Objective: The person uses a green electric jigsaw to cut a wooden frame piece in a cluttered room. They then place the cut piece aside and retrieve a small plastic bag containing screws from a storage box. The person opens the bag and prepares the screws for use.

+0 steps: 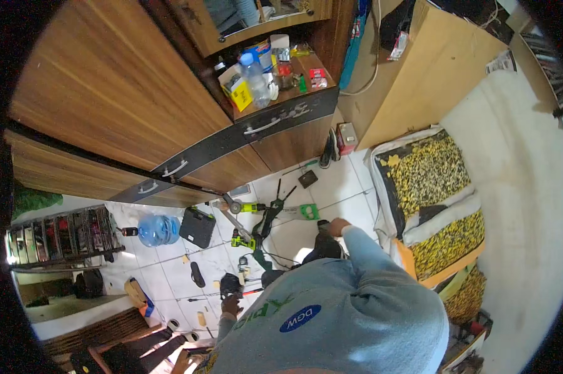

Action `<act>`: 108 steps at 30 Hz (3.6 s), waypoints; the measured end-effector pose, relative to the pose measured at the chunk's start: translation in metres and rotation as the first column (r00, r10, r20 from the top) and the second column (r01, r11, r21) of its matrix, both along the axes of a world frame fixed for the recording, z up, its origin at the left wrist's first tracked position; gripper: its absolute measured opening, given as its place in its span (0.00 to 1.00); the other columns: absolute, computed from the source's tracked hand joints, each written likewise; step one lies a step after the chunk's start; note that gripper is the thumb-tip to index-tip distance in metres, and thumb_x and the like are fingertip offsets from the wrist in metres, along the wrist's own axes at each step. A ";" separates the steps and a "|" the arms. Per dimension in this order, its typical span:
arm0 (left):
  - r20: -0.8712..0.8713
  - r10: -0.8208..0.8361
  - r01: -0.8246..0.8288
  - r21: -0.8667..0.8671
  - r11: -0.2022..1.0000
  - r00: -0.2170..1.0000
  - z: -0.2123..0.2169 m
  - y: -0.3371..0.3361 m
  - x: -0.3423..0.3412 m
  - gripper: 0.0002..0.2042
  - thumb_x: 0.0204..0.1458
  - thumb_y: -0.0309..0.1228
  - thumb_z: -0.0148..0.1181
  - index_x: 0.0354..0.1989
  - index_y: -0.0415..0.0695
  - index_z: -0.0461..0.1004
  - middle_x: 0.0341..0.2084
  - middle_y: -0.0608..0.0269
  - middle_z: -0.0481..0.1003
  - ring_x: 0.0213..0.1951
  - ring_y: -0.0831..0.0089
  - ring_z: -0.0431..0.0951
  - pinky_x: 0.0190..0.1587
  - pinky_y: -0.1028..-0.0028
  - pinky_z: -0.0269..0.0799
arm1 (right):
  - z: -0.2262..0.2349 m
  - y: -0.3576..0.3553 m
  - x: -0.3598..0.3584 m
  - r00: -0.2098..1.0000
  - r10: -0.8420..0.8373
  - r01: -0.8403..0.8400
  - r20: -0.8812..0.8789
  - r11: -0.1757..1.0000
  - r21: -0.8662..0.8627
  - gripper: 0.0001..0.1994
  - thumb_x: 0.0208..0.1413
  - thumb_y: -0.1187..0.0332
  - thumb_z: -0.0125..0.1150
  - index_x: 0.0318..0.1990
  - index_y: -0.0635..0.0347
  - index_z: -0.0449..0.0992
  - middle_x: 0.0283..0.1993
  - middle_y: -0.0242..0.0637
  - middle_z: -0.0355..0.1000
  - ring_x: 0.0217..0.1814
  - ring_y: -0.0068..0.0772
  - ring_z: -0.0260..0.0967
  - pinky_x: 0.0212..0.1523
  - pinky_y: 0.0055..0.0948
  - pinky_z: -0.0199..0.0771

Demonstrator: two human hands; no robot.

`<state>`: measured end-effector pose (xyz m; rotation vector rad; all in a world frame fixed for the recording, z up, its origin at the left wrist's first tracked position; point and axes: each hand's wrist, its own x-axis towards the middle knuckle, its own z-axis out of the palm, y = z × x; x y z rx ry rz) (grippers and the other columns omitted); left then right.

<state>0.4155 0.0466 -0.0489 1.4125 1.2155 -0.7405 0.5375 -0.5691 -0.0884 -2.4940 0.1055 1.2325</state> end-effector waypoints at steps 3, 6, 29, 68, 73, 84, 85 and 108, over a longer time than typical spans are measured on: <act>0.116 0.069 -0.063 -0.057 0.996 0.991 0.013 -0.084 0.011 0.19 0.62 0.37 0.63 0.60 0.48 0.71 0.33 0.58 0.79 0.24 0.66 0.75 0.24 0.60 0.71 | 0.036 -0.037 0.074 0.923 -0.289 0.277 0.256 0.957 0.082 0.19 0.61 0.61 0.50 0.44 0.67 0.83 0.48 0.59 0.79 0.53 0.62 0.77 0.58 0.50 0.76; 0.388 -0.745 0.459 0.606 0.650 0.543 -0.012 -0.166 0.012 0.20 0.61 0.38 0.64 0.58 0.42 0.75 0.39 0.50 0.82 0.42 0.59 0.84 0.38 0.61 0.80 | 0.068 -0.112 0.153 0.836 -0.267 0.233 0.479 0.964 0.130 0.19 0.62 0.56 0.54 0.44 0.63 0.82 0.48 0.56 0.80 0.52 0.60 0.77 0.56 0.51 0.75; 0.143 0.234 -0.253 0.136 0.958 0.962 0.027 -0.205 -0.023 0.27 0.63 0.48 0.62 0.66 0.50 0.68 0.51 0.58 0.79 0.44 0.57 0.82 0.33 0.58 0.74 | 0.259 -0.142 0.579 0.304 -0.023 0.288 0.952 0.955 -0.069 0.23 0.57 0.59 0.63 0.56 0.64 0.78 0.68 0.58 0.68 0.76 0.59 0.57 0.70 0.57 0.64; 0.073 0.052 -0.068 0.234 0.970 0.996 0.069 -0.337 -0.069 0.29 0.61 0.43 0.64 0.64 0.35 0.68 0.47 0.49 0.81 0.41 0.67 0.83 0.43 0.67 0.79 | 0.226 -0.168 0.731 0.658 0.248 0.056 0.711 0.926 -0.374 0.18 0.61 0.61 0.54 0.55 0.55 0.82 0.60 0.49 0.77 0.61 0.53 0.76 0.62 0.48 0.76; 0.084 0.061 -0.076 0.193 0.978 0.995 0.047 -0.332 -0.069 0.30 0.61 0.45 0.64 0.63 0.33 0.70 0.46 0.48 0.82 0.41 0.64 0.84 0.43 0.69 0.81 | 0.237 -0.159 0.709 0.669 0.328 -0.017 0.667 0.904 -0.428 0.18 0.61 0.61 0.55 0.54 0.56 0.82 0.60 0.50 0.77 0.61 0.54 0.76 0.61 0.48 0.76; 0.338 -0.108 0.033 0.220 0.975 0.935 -0.025 -0.257 -0.041 0.27 0.63 0.43 0.61 0.63 0.33 0.70 0.43 0.50 0.81 0.37 0.65 0.83 0.38 0.70 0.81 | 0.283 -0.156 0.639 0.674 0.211 -0.002 0.708 0.959 -0.285 0.15 0.58 0.63 0.60 0.49 0.57 0.84 0.53 0.50 0.80 0.57 0.52 0.78 0.57 0.45 0.80; 0.253 0.059 -0.102 0.161 0.982 0.966 -0.010 -0.273 -0.022 0.28 0.63 0.43 0.62 0.63 0.34 0.70 0.44 0.50 0.81 0.36 0.65 0.83 0.39 0.70 0.81 | 0.287 -0.177 0.632 0.632 0.240 -0.005 0.737 0.952 -0.306 0.16 0.58 0.64 0.60 0.49 0.60 0.83 0.53 0.52 0.79 0.57 0.54 0.78 0.57 0.46 0.79; -0.021 0.273 -0.273 -0.021 0.962 0.962 -0.010 -0.309 -0.064 0.27 0.60 0.52 0.60 0.64 0.53 0.69 0.52 0.62 0.75 0.51 0.61 0.77 0.42 0.52 0.72 | 0.270 -0.134 0.456 0.225 -0.020 0.035 0.974 0.999 0.012 0.14 0.54 0.77 0.54 0.47 0.61 0.79 0.41 0.58 0.76 0.45 0.65 0.74 0.48 0.57 0.74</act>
